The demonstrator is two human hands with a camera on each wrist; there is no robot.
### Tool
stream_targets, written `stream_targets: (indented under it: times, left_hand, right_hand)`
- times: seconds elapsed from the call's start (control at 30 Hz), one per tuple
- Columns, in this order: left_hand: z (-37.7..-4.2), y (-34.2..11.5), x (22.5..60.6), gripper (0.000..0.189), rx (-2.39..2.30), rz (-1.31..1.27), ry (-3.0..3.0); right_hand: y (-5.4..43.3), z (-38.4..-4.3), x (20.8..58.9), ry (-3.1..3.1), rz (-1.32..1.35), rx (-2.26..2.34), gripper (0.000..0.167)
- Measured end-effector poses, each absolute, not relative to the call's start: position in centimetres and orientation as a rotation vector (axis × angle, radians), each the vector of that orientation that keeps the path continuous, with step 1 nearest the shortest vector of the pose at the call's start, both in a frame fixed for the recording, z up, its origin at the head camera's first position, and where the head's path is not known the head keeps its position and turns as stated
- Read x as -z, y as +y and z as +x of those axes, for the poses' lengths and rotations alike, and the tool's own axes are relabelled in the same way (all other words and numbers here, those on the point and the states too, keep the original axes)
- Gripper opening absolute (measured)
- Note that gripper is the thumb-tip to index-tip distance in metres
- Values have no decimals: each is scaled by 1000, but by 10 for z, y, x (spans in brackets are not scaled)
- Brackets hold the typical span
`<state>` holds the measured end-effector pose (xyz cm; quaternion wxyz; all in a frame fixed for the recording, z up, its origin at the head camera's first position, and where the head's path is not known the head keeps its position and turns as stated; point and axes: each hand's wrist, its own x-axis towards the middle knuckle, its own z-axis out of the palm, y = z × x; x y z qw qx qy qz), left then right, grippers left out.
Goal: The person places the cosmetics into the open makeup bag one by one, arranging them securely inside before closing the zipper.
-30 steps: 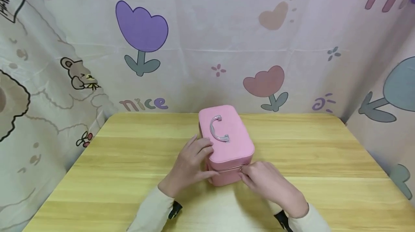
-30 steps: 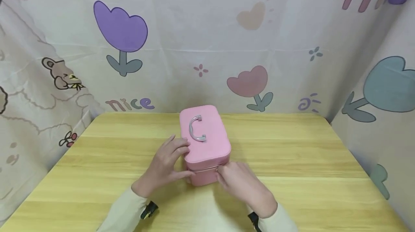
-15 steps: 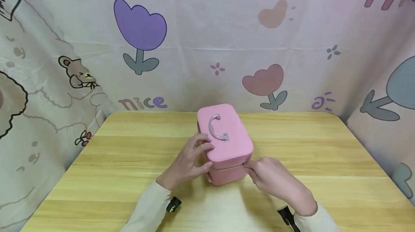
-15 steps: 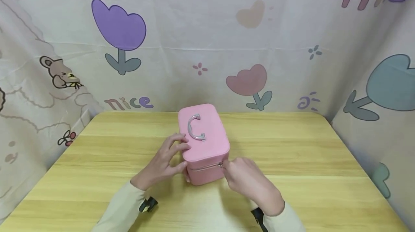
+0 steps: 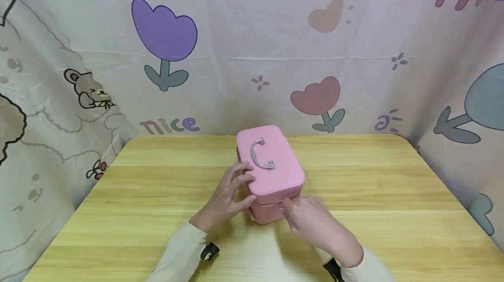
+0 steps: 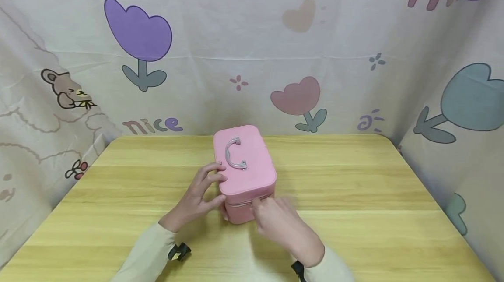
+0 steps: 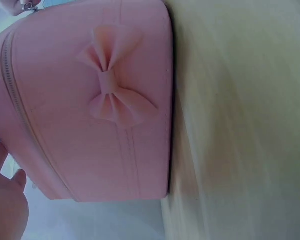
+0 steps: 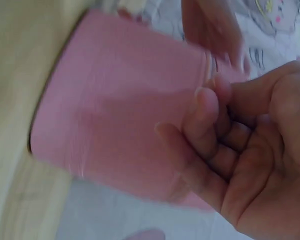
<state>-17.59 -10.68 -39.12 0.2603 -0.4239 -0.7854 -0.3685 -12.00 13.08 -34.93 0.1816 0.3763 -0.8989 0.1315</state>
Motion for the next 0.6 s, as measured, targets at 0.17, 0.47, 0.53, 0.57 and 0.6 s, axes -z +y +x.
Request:
stream_targets:
  times: [0.17, 0.47, 0.53, 0.57, 0.6]
  left_hand:
    - [-178, -108, 388, 40, 1021, -1173, -2110]
    - [-184, -111, 376, 47, 1045, -1189, -2101]
    - [-183, -113, 376, 47, 1027, -1195, -2109]
    - [-181, -114, 376, 46, 1018, -1195, -2117]
    - [-180, -115, 376, 46, 1007, -1193, -2126]
  right_hand:
    - [124, -119, 350, -2581, 1112, -393, 28]
    - [123, -123, 345, -2608, 1112, -419, 29]
    - [122, -123, 345, -2625, 1117, -436, 30]
    - [122, -122, 346, -2634, 1119, -440, 31]
    - [121, -122, 346, -2642, 1122, -445, 32]
